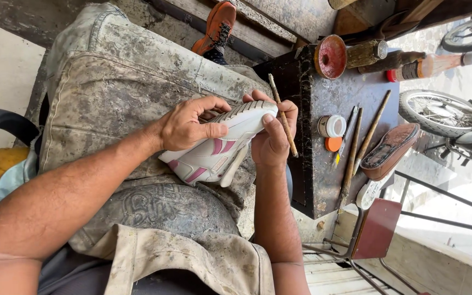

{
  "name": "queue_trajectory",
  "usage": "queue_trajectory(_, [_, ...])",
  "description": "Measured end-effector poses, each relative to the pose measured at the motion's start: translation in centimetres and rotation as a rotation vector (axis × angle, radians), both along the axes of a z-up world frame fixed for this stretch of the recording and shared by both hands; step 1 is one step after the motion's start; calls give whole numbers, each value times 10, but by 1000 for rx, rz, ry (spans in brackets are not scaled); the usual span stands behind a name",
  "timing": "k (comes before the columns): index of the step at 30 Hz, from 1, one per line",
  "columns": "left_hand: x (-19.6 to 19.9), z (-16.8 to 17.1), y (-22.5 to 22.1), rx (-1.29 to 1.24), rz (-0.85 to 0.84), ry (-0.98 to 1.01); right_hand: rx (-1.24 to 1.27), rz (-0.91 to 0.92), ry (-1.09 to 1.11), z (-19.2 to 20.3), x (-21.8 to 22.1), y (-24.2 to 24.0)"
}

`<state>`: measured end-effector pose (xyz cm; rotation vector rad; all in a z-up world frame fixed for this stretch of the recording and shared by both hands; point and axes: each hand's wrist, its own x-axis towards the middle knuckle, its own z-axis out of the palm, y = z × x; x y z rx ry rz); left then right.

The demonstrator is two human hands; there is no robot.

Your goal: Applying adhesive to the edges of a sneaker using a brush for repair at a workbench

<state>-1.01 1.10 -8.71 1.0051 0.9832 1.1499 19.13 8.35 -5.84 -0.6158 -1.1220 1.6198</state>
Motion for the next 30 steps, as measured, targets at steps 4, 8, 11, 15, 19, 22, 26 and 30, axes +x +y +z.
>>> queue_trajectory(4, [7,-8,5,4,28,-57,13,40,-36,12,9,7])
queue_trajectory(8, [-16,44,26,42,-187,133,48,237,-165,49,32,18])
queue_trajectory(11, [-26,111,44,48,-461,438,92,421,-413,85,28,15])
queue_trajectory(15, [-25,172,59,90,-656,770,90,497,-685,51,62,19])
queue_trajectory(19, [-22,157,72,125,-604,792,31,439,-591,52,44,11])
queue_trajectory(22, [-24,129,65,355,-264,889,-198,369,-244,38,37,2])
queue_trajectory(26, [-9,95,20,958,287,907,-225,179,-332,18,51,-4])
queue_trajectory(30, [24,55,-7,930,219,1235,-240,0,-321,13,59,-4])
